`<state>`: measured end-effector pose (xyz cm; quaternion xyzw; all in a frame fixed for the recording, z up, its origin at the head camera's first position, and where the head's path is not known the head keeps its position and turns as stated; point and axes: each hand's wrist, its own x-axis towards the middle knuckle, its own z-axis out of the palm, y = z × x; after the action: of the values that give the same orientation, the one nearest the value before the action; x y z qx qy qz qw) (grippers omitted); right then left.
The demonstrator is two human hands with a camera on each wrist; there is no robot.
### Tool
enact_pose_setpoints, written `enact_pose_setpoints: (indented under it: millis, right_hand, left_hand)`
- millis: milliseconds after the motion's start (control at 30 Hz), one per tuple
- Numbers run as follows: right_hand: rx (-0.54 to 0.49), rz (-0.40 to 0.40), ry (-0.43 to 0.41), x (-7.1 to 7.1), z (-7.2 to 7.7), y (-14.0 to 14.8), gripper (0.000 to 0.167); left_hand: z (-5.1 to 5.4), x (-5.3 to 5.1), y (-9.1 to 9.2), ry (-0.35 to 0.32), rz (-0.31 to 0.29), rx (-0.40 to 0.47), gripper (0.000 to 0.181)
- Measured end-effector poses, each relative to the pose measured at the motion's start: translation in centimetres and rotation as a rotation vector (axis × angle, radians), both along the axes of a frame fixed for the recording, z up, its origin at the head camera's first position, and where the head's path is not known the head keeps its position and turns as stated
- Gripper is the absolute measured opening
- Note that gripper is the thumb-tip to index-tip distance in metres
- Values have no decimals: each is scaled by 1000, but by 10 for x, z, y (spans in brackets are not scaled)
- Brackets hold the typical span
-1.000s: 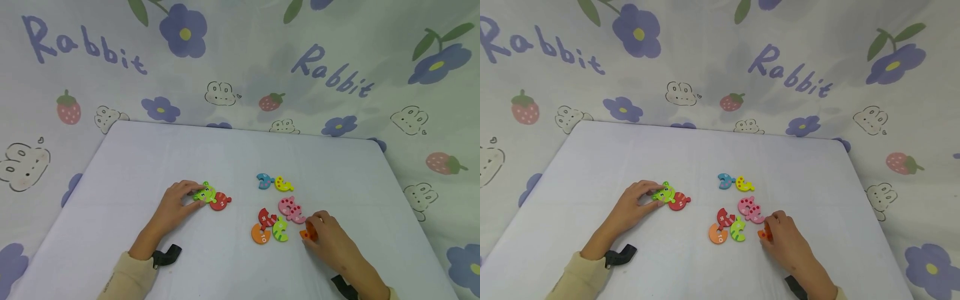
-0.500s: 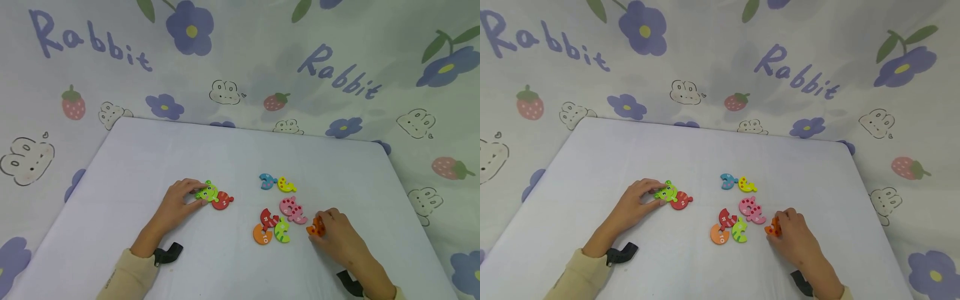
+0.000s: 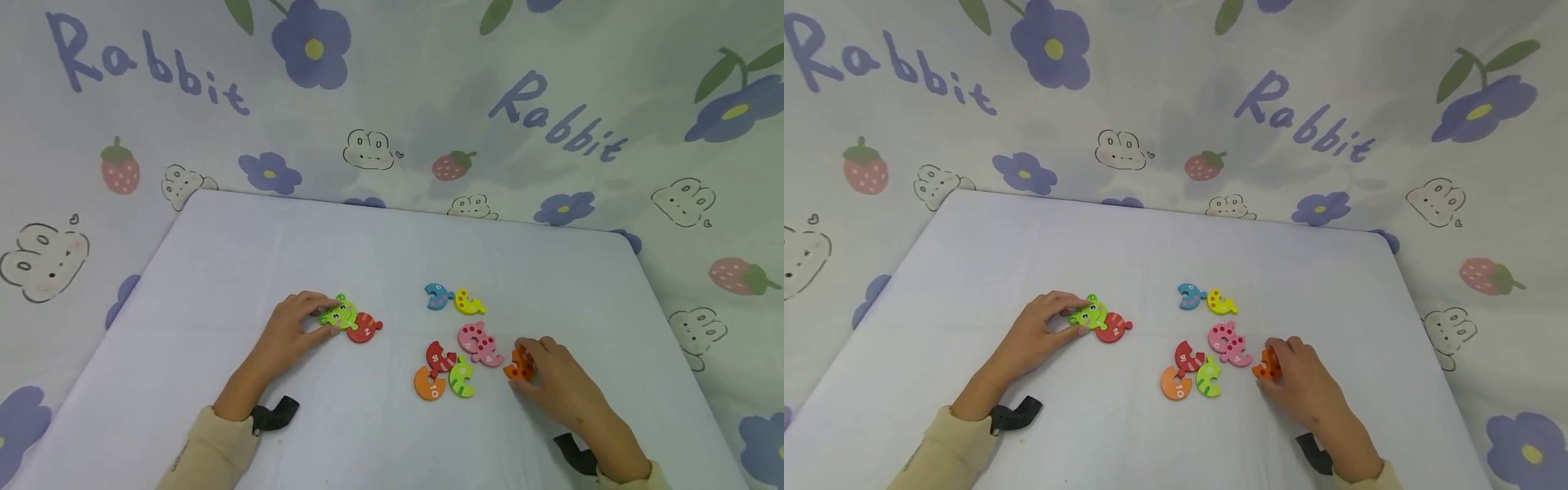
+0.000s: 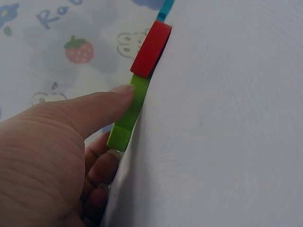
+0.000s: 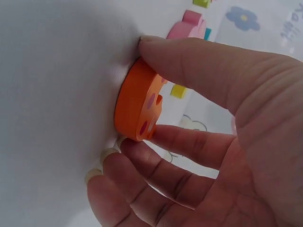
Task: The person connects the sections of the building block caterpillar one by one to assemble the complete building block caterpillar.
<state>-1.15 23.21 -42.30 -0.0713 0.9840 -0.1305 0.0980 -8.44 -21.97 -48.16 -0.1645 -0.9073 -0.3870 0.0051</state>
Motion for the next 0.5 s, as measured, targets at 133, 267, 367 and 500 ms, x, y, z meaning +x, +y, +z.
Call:
enact_pose_setpoints:
  millis: [133, 267, 367, 500]
  right_hand:
    - [5, 13, 1, -2, -1, 1, 65]
    - [10, 27, -7, -4, -1, 2, 65]
    - [3, 31, -17, -6, 0, 3, 64]
    - [-41, 16, -26, -10, 6, 5, 67]
  left_hand:
    - [0, 1, 0, -7, 8, -3, 47]
    - [0, 1, -1, -9, 10, 0, 47]
    - [-1, 1, -1, -5, 2, 4, 47]
    - [-1, 0, -1, 6, -6, 14, 47]
